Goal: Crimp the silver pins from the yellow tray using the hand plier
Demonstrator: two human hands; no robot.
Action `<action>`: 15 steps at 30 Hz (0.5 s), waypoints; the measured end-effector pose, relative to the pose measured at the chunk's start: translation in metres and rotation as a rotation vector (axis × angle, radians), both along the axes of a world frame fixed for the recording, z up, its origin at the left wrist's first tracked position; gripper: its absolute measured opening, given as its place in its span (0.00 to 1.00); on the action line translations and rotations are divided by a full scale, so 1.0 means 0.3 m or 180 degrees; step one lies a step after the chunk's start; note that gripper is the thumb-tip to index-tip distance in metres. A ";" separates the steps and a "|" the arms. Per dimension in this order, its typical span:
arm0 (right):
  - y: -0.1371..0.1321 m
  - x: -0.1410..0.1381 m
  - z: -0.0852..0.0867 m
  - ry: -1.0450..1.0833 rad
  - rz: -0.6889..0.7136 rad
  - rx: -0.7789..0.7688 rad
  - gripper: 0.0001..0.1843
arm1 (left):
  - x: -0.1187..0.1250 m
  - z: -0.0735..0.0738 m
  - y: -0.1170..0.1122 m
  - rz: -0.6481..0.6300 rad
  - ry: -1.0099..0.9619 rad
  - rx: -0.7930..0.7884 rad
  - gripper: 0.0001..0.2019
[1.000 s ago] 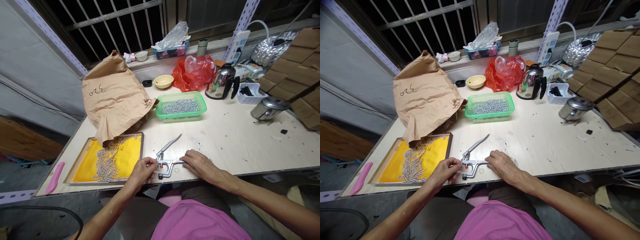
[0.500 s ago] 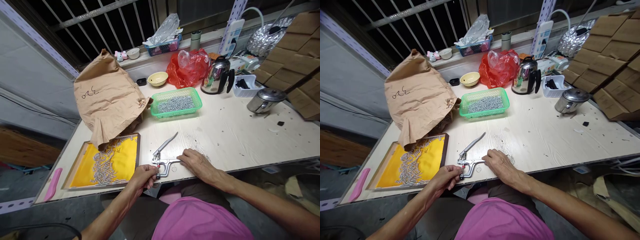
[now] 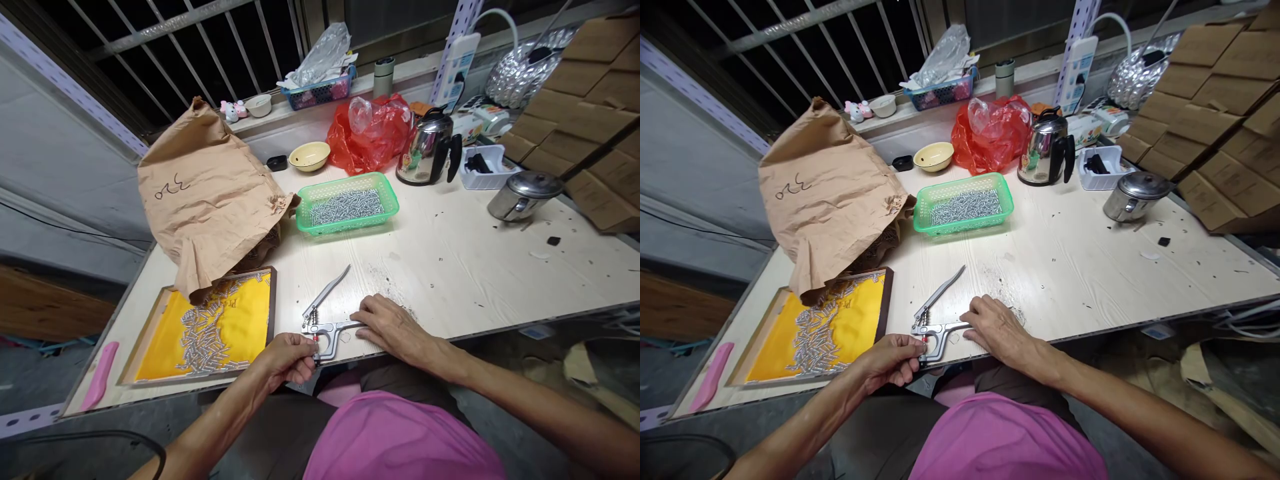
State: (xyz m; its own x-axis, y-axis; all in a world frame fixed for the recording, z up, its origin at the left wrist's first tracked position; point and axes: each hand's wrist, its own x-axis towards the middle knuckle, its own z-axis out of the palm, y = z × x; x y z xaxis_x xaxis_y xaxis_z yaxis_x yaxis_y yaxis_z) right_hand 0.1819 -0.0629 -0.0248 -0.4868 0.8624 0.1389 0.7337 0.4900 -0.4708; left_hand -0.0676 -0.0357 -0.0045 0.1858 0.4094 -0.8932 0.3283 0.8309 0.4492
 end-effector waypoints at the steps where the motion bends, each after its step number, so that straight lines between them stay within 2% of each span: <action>1: 0.012 0.009 0.007 0.0013 0.0042 -0.0010 0.15 | 0.002 0.001 -0.002 0.0000 0.0023 0.0011 0.18; 5: 0.100 0.032 0.011 -0.0277 0.0307 0.0016 0.45 | 0.008 0.004 -0.011 0.0012 0.0075 0.0023 0.17; 7: 0.154 0.032 0.000 -0.0494 0.0572 -0.0034 0.54 | 0.012 0.005 -0.016 0.0049 0.0094 0.0030 0.16; 10: 0.217 0.020 -0.012 -0.0700 0.0847 -0.0040 0.58 | 0.017 0.007 -0.024 0.0114 0.0122 0.0057 0.17; 15: 0.247 -0.002 0.010 -0.0738 0.0838 0.0137 0.56 | 0.018 0.007 -0.034 0.0211 0.0145 0.0086 0.17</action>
State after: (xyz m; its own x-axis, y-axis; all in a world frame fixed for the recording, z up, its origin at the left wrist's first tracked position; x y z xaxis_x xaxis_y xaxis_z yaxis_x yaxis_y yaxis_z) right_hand 0.1813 0.0112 -0.0218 -0.7146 0.6988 0.0322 0.6644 0.6924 -0.2814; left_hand -0.0622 -0.0460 -0.0025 0.1171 0.4436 -0.8886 0.2937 0.8392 0.4576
